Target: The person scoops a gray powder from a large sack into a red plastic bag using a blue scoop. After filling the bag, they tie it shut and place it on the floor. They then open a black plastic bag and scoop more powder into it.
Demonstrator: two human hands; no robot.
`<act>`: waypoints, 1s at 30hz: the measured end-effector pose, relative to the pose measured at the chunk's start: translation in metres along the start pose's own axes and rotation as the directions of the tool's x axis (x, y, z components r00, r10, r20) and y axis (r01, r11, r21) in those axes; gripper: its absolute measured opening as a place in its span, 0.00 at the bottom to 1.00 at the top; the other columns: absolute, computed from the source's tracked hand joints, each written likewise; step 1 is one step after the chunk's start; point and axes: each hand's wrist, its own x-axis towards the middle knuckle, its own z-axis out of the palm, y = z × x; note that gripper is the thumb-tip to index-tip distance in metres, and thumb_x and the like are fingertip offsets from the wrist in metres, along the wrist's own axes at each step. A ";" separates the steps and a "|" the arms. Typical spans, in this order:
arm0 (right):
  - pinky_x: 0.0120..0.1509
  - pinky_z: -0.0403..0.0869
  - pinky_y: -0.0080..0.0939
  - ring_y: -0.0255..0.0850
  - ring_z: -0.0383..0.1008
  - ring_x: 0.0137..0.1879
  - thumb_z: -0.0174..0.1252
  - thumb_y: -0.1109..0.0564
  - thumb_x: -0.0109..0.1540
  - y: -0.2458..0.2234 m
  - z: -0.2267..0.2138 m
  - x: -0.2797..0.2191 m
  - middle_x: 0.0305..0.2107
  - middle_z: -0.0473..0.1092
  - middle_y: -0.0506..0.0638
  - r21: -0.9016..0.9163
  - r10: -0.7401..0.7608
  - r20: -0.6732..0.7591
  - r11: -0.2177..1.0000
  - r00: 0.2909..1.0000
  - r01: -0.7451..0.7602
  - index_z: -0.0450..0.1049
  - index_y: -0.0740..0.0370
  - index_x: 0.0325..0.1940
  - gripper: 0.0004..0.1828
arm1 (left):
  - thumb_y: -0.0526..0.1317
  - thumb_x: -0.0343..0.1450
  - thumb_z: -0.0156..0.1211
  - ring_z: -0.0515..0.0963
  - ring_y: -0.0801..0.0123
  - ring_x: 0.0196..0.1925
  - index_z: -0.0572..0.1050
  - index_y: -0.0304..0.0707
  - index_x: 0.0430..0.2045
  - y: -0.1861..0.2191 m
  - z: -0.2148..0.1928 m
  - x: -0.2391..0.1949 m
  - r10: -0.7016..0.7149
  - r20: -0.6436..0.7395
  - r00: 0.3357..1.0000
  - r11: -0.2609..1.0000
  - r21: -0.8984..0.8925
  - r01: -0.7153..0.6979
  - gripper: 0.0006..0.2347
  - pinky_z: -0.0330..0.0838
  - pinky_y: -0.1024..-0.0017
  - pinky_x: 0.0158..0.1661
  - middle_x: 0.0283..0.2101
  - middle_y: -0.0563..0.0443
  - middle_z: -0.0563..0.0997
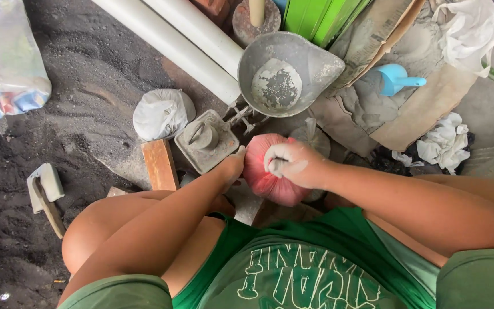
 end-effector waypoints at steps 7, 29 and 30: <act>0.40 0.72 0.36 0.36 0.70 0.27 0.59 0.57 0.66 0.052 0.023 0.031 0.16 0.72 0.45 -0.028 0.031 0.043 0.999 0.999 -0.030 0.79 0.56 0.37 0.05 | 0.75 0.73 0.29 0.72 0.50 0.68 0.55 0.51 0.74 0.036 0.009 -0.054 -0.073 -0.060 0.996 0.950 0.299 0.088 0.39 0.69 0.53 0.63 0.69 0.42 0.70; 0.40 0.74 0.41 0.43 0.72 0.27 0.61 0.50 0.66 0.032 0.030 0.025 0.16 0.73 0.46 -0.101 0.051 0.003 0.994 0.999 -0.050 0.76 0.56 0.33 0.10 | 0.52 0.76 0.35 0.82 0.49 0.53 0.65 0.40 0.50 -0.040 0.011 0.004 0.058 -0.153 0.987 0.933 0.360 0.001 0.18 0.76 0.57 0.51 0.51 0.39 0.74; 0.39 0.74 0.42 0.45 0.72 0.27 0.61 0.50 0.66 0.032 0.032 0.022 0.16 0.73 0.47 -0.097 0.050 0.002 0.994 0.999 -0.049 0.75 0.57 0.32 0.12 | 0.47 0.78 0.32 0.84 0.47 0.49 0.65 0.36 0.48 -0.045 0.012 0.005 0.086 -0.159 0.984 0.901 0.433 -0.009 0.16 0.78 0.57 0.48 0.48 0.37 0.73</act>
